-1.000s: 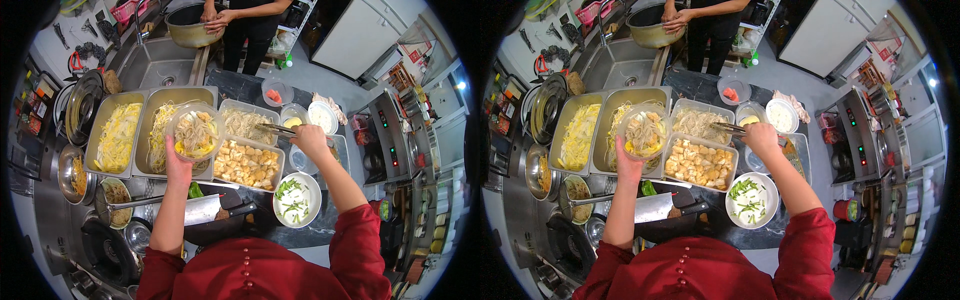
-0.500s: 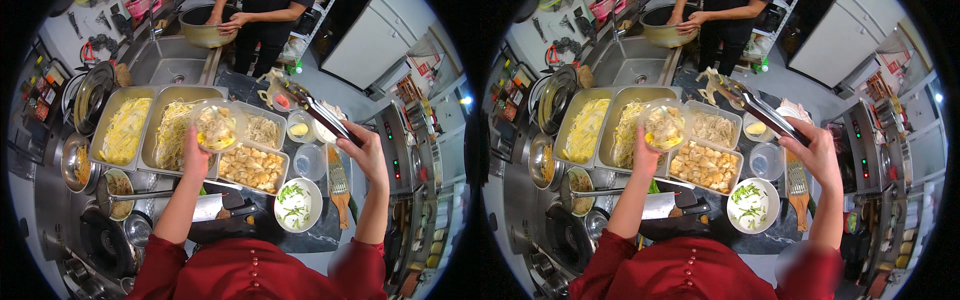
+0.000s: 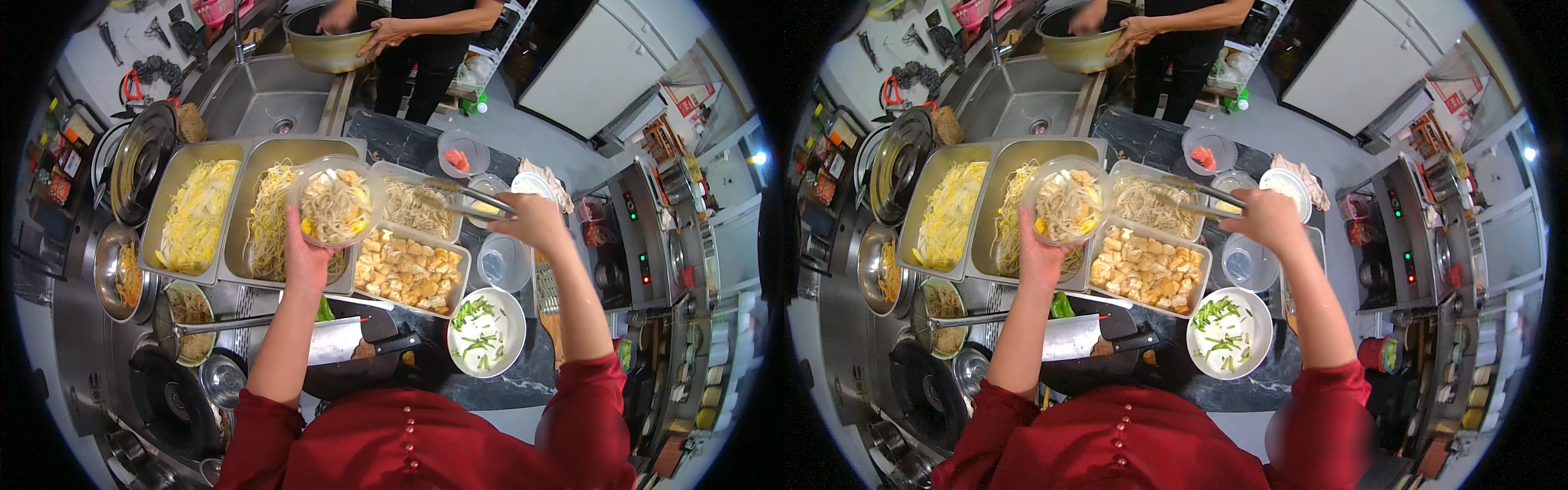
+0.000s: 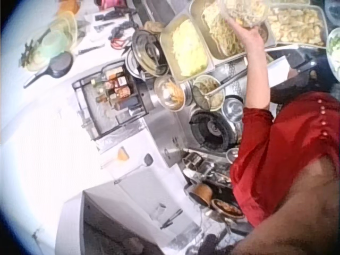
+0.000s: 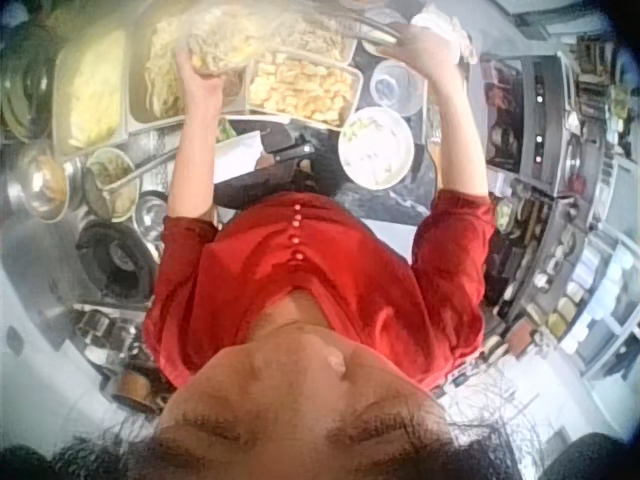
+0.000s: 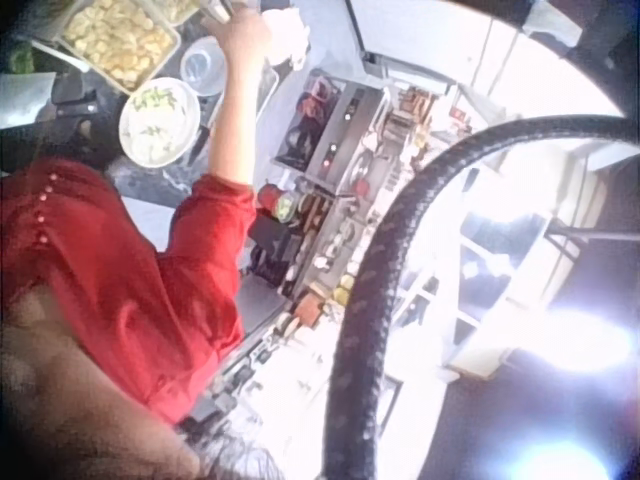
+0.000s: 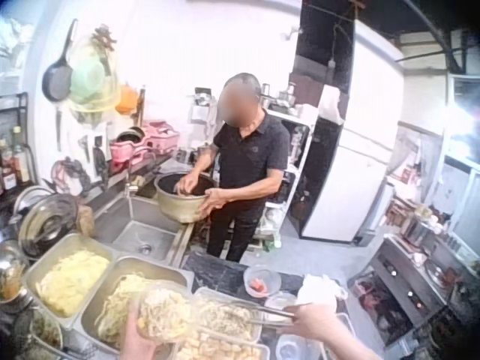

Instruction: The person assembles a noodle bowl by adding bean sprouts, cabbage, tofu, and noodles into a plastic container using tongs. They then add cooked meat from a pan, pour broth from a pot, and add seasonings before placing the container on a counter.

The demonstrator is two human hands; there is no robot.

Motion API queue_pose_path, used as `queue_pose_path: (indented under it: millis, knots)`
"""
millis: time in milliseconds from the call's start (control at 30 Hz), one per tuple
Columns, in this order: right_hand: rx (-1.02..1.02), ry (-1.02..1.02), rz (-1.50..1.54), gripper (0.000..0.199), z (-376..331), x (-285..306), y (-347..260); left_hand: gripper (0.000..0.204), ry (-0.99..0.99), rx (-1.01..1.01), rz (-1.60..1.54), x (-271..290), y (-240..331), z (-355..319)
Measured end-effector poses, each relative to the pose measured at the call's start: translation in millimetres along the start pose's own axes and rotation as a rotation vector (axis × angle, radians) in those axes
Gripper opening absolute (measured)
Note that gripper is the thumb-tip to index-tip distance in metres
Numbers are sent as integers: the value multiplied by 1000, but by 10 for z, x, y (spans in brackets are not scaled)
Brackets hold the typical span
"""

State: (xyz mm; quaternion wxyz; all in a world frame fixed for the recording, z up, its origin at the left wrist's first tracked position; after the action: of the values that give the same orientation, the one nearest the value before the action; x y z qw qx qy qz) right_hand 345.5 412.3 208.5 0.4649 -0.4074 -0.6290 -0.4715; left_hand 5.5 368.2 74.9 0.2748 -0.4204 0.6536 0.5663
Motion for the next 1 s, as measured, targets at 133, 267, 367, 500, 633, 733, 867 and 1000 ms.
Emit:
queue_pose_path:
  millis: [133, 267, 367, 500, 633, 733, 867, 1000]
  knots:
    - [36, 68, -264, 51, 234, -601, -246, 72, 29, -6, -60, 46, 53, -2]
    - [18, 36, -157, 38, 123, -578, -127, 71, 25, -50, -43, 77, 150, -44]
    - [-41, 127, -36, 35, -175, -150, 81, 72, 39, -73, -21, 106, 191, -45]
    - [-66, 229, 137, 38, -505, 409, 231, 66, 27, -74, -42, 113, 134, -18]
    - [-59, 354, 457, 42, -765, 844, 262, 63, -11, -70, -40, 40, 27, 4]
    - [-2, 311, 629, 43, -806, 1023, 114, 63, -37, -64, 1, -48, -51, -40]
    - [73, 217, 651, 39, -589, 946, -311, 64, -82, -6, -39, -157, -130, -71]
    - [136, 294, 213, 42, -473, 891, -604, 66, -129, 22, -73, -160, -129, -124]
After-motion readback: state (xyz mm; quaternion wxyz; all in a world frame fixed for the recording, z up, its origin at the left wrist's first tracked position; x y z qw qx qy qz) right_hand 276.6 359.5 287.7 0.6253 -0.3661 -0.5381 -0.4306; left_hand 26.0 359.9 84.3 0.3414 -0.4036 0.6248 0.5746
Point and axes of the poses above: each hand's wrist, its own z-axis towards the middle knuckle, its own x-axis out of the back of the hand, y = z × x, the point moved 5 cm from there along z, towards the middle knuckle, and after that the axes turned 14 degrees about -z, right-handed, at the moved point
